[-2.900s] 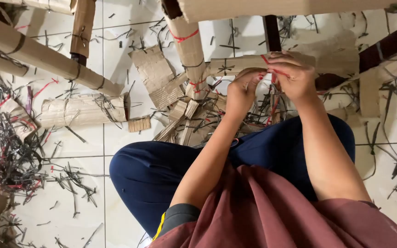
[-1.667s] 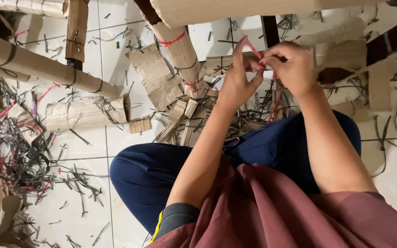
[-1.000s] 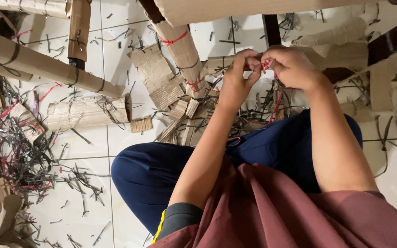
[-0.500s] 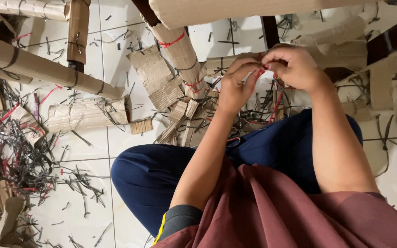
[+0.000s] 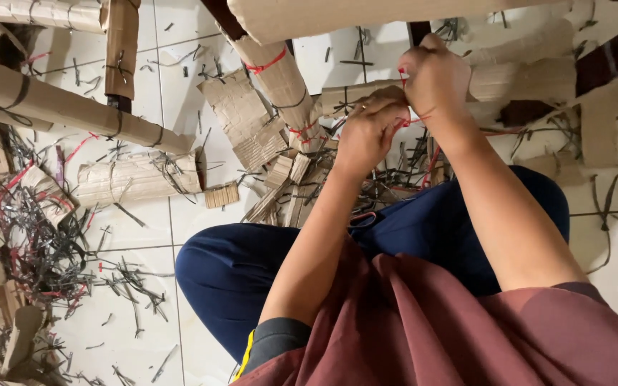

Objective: The person sits on the floor and ties red plastic strips around the legs of a cardboard chair to secure the structure. They use scissors to cut the excess strips after tying them. Finally, the person lifts the completed chair to inspect it.

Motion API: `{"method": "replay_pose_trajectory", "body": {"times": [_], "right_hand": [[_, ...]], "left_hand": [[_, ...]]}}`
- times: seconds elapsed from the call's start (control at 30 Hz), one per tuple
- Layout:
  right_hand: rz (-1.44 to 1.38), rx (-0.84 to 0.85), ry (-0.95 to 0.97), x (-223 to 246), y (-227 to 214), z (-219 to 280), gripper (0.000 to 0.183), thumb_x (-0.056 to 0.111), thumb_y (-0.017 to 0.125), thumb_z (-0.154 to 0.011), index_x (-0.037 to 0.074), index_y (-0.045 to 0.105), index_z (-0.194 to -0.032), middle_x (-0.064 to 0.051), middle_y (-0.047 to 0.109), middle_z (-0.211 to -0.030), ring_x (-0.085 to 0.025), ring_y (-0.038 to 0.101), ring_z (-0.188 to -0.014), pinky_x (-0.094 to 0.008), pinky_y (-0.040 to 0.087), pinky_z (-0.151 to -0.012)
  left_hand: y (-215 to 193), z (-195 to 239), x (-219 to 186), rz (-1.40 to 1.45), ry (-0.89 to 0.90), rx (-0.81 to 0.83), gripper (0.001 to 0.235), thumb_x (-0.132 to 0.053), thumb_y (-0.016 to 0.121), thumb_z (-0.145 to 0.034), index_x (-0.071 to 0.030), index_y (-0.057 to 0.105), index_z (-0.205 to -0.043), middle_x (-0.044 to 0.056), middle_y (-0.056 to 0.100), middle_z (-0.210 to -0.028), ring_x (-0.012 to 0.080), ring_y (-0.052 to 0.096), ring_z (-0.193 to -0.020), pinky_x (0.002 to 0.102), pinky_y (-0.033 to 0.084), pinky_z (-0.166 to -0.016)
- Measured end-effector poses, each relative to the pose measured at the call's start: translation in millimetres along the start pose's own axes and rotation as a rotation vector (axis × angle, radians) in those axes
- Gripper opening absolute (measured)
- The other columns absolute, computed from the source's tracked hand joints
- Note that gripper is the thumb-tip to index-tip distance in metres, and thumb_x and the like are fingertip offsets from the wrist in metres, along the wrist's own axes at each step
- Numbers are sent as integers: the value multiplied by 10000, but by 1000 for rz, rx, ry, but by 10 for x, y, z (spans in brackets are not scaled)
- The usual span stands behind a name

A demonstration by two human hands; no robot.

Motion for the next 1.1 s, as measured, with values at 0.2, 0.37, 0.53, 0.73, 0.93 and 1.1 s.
{"method": "replay_pose_trajectory", "body": {"times": [0.2,0.37,0.53,0.73,0.93,1.1], "right_hand": [[-342,-39,-102,118,-456,-39,187,-82,733,-962,92,801,-965,-65,706,-960,-216,682,-785,-346,520,-598],[-607,124,-56,86,-595,85,134,-126,601,-1033,-25,666,-975,-162,652,-994,-274,643,-880,-364,500,-740],[-671,169,-158,148,-736,157,106,-149,608,-1027,-69,677,-1020,-208,640,-1003,-306,624,-884,-394,523,-751],[-638,62,-276,323,-862,117,118,-178,640,-1050,-63,668,-1045,-194,553,-1066,-298,674,-859,-355,633,-803],[-536,-81,-268,382,-870,61,131,-190,713,-1015,-60,696,-998,-156,566,-1128,-243,665,-871,-313,625,-710],[-856,80,-136,445,-1005,-50,308,-280,453,-976,-128,537,-1230,-307,591,-1396,-417,598,-1337,-373,591,-981]], "left_hand": [[-24,-146,38,428,-184,-64,133,-54,491,-1060,-83,615,-1022,59,648,-980,192,661,-928,279,527,-866],[44,-191,406,174,-426,-183,180,-11,607,-942,-149,623,-1057,-50,735,-781,113,715,-708,273,561,-675],[148,-280,682,-1,-493,-135,174,-156,721,-848,-110,637,-994,-45,785,-730,134,779,-730,282,584,-655],[129,-414,513,235,-378,15,203,-16,615,-872,-152,731,-775,-68,699,-615,64,633,-628,240,531,-650],[153,-339,519,234,-409,149,239,-14,603,-884,-165,788,-889,-37,790,-792,98,733,-756,249,602,-726],[67,-300,434,104,-265,-40,98,-155,626,-958,-200,705,-995,-78,765,-744,104,720,-641,279,580,-643]]}}
Point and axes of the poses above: each hand's wrist, its own z-axis away from the middle knuckle, its own y-axis out of the palm, x = y × z, the point moved 9 cm from there along -z, towards the middle knuckle
